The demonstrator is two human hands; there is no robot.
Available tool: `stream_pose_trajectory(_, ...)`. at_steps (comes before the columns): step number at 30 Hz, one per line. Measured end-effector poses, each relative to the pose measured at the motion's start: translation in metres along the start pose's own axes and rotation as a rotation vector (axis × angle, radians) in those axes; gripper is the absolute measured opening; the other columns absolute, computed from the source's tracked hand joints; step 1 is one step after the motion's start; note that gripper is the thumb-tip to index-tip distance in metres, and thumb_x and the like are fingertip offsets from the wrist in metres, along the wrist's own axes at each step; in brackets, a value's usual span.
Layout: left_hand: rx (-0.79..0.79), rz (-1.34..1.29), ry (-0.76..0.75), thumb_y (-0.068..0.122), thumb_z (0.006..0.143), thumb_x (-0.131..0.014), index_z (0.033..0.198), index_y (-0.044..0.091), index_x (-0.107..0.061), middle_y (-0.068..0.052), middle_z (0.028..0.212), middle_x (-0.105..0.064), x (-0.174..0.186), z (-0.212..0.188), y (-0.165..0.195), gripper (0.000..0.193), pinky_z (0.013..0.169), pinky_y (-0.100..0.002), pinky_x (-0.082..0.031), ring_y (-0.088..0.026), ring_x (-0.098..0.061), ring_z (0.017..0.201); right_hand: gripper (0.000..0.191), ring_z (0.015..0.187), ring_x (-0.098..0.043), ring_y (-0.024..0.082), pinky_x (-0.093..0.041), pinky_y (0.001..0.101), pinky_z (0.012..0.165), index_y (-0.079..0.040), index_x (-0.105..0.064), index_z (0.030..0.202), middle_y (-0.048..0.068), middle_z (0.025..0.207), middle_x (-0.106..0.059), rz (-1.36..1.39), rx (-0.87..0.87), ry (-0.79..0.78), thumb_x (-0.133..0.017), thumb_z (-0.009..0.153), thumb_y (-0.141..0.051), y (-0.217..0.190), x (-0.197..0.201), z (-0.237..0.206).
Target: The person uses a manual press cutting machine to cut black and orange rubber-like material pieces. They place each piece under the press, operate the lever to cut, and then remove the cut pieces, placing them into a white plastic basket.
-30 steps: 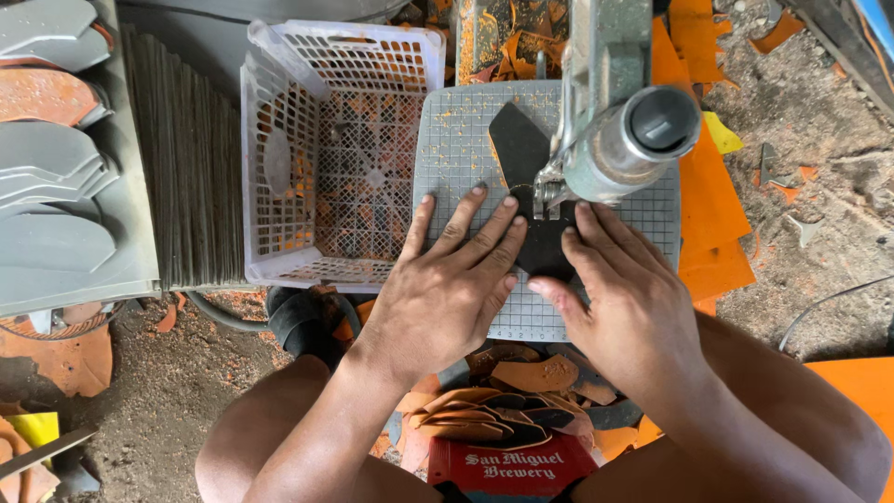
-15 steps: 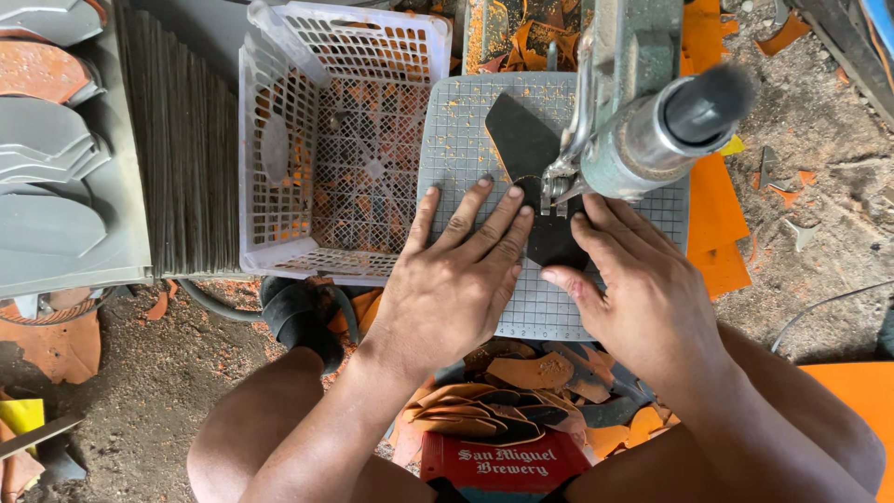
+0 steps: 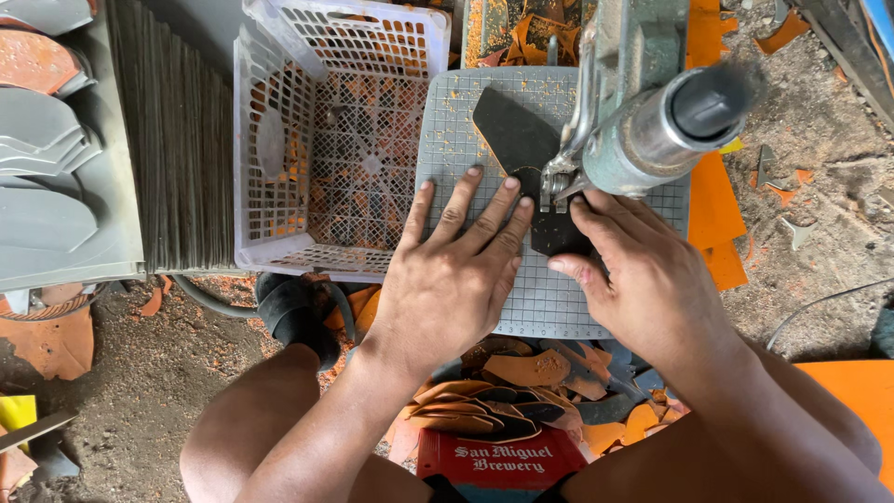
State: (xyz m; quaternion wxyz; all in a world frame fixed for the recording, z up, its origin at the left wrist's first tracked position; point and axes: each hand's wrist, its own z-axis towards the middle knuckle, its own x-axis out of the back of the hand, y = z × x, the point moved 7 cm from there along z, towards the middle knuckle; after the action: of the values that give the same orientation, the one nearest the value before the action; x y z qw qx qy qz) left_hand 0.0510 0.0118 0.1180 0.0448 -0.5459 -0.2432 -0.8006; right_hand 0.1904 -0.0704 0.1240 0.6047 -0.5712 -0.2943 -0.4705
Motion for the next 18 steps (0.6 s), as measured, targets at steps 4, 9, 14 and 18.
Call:
stream_pose_trajectory(4, 0.01, -0.01, -0.004, 0.028, 0.099, -0.064, 0.143, 0.009, -0.062, -0.011, 0.151, -0.057, -0.001, 0.0, -0.001, 0.048, 0.122, -0.063, -0.027, -0.035, -0.045, 0.146, 0.052, 0.119, -0.065, 0.039, -0.053, 0.0467, 0.098, 0.005, -0.068, 0.123, 0.022, 0.128, -0.068, -0.016, -0.004, -0.006, -0.079, 0.086, -0.029, 0.003, 0.001, 0.002)
stream_pose_trajectory(9, 0.057, -0.038, -0.031, 0.037, 0.1, -0.064, 0.139, 0.007, -0.062, -0.017, 0.155, -0.054, 0.007, -0.007, -0.015, 0.049, 0.121, -0.066, -0.028, -0.034, -0.043, 0.148, 0.049, 0.118, -0.067, 0.035, -0.054, 0.0437, 0.098, 0.004, -0.072, 0.118, 0.019, 0.128, -0.07, 0.041, -0.021, 0.043, -0.082, 0.084, -0.03, 0.005, 0.006, -0.001)
stream_pose_trajectory(14, 0.237, 0.186, -0.143, 0.041, 0.097, -0.06, 0.141, 0.007, -0.06, -0.029, 0.146, -0.05, 0.039, -0.031, -0.074, 0.055, 0.109, -0.071, -0.029, -0.049, -0.039, 0.142, 0.033, 0.12, -0.068, 0.032, -0.055, 0.0421, 0.101, 0.0, -0.078, 0.11, 0.016, 0.131, -0.07, 0.016, 0.017, 0.096, -0.08, 0.083, -0.019, 0.002, 0.007, -0.009)
stream_pose_trajectory(18, 0.598, 0.279, -0.447, 0.035, 0.095, -0.06, 0.139, 0.012, -0.064, -0.024, 0.148, -0.053, 0.044, -0.06, -0.131, 0.05, 0.108, -0.069, -0.028, -0.045, -0.042, 0.141, 0.031, 0.12, -0.068, 0.034, -0.055, 0.0423, 0.101, 0.001, -0.077, 0.108, 0.016, 0.131, -0.07, -0.01, 0.022, 0.136, -0.081, 0.084, -0.019, 0.001, 0.005, -0.013)
